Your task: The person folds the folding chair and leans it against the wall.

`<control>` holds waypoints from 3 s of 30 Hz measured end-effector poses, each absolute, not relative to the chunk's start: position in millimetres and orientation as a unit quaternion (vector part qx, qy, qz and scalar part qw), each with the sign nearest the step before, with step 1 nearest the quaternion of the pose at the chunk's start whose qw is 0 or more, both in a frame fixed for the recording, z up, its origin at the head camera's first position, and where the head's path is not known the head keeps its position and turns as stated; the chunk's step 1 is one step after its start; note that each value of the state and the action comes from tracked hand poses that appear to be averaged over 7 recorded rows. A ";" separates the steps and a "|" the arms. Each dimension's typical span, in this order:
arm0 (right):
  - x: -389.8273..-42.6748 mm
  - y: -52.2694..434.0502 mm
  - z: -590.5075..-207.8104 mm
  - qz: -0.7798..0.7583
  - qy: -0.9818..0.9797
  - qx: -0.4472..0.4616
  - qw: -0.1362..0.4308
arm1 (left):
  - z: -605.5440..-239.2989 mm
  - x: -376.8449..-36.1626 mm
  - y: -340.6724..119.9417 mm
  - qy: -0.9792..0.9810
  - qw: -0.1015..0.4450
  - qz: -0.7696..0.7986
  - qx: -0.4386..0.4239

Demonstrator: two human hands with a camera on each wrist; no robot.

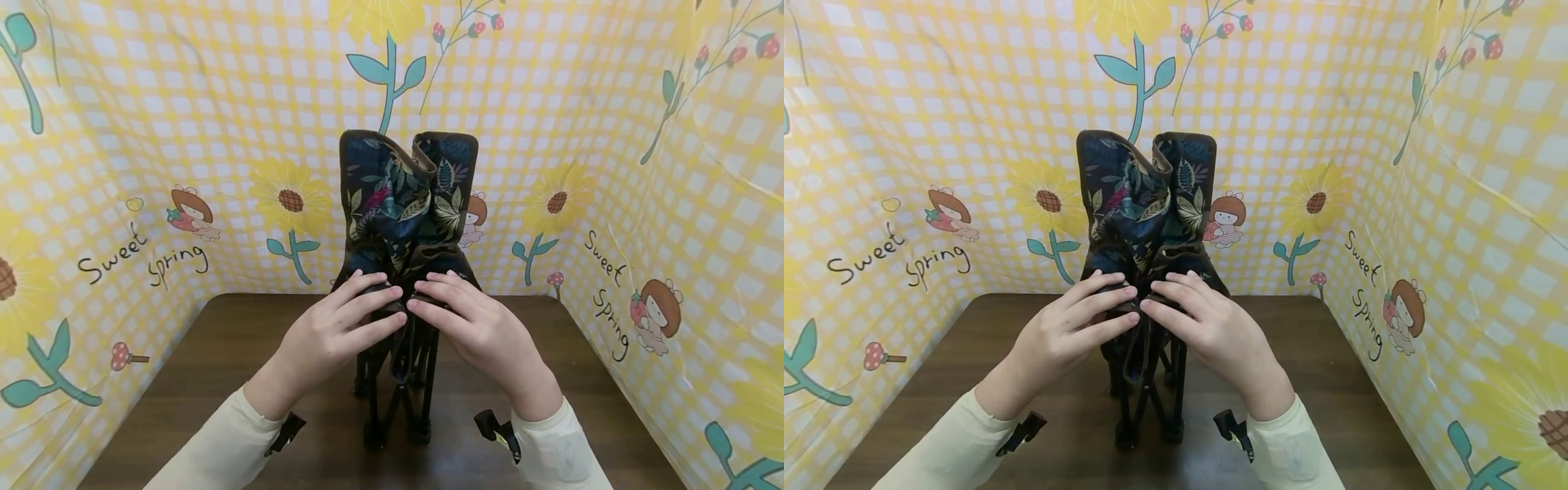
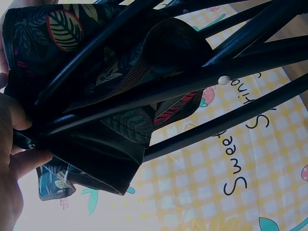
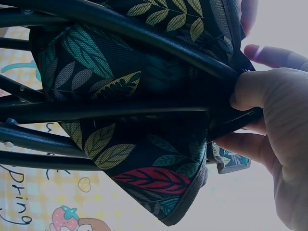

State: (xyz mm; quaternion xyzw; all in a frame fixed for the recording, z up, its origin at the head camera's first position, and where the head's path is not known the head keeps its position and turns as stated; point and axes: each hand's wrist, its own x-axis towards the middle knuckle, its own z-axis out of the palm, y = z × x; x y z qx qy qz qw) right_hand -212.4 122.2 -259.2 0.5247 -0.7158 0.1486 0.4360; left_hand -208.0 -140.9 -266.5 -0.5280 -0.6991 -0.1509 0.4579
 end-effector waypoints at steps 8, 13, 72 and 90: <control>-213.6 119.1 -259.7 0.161 -0.717 0.523 0.432 | -266.0 -207.9 -140.7 -0.699 0.459 -0.155 -0.526; -214.7 116.9 -259.6 0.163 -0.717 0.521 0.433 | -266.3 -208.3 -140.9 -0.700 0.456 -0.160 -0.527; -214.5 116.8 -258.3 0.178 -0.712 0.528 0.427 | -256.7 -202.2 -142.9 -0.708 0.430 -0.189 -0.527; -212.2 118.8 -254.3 0.202 -0.700 0.532 0.431 | -253.0 -199.8 -144.5 -0.708 0.428 -0.187 -0.530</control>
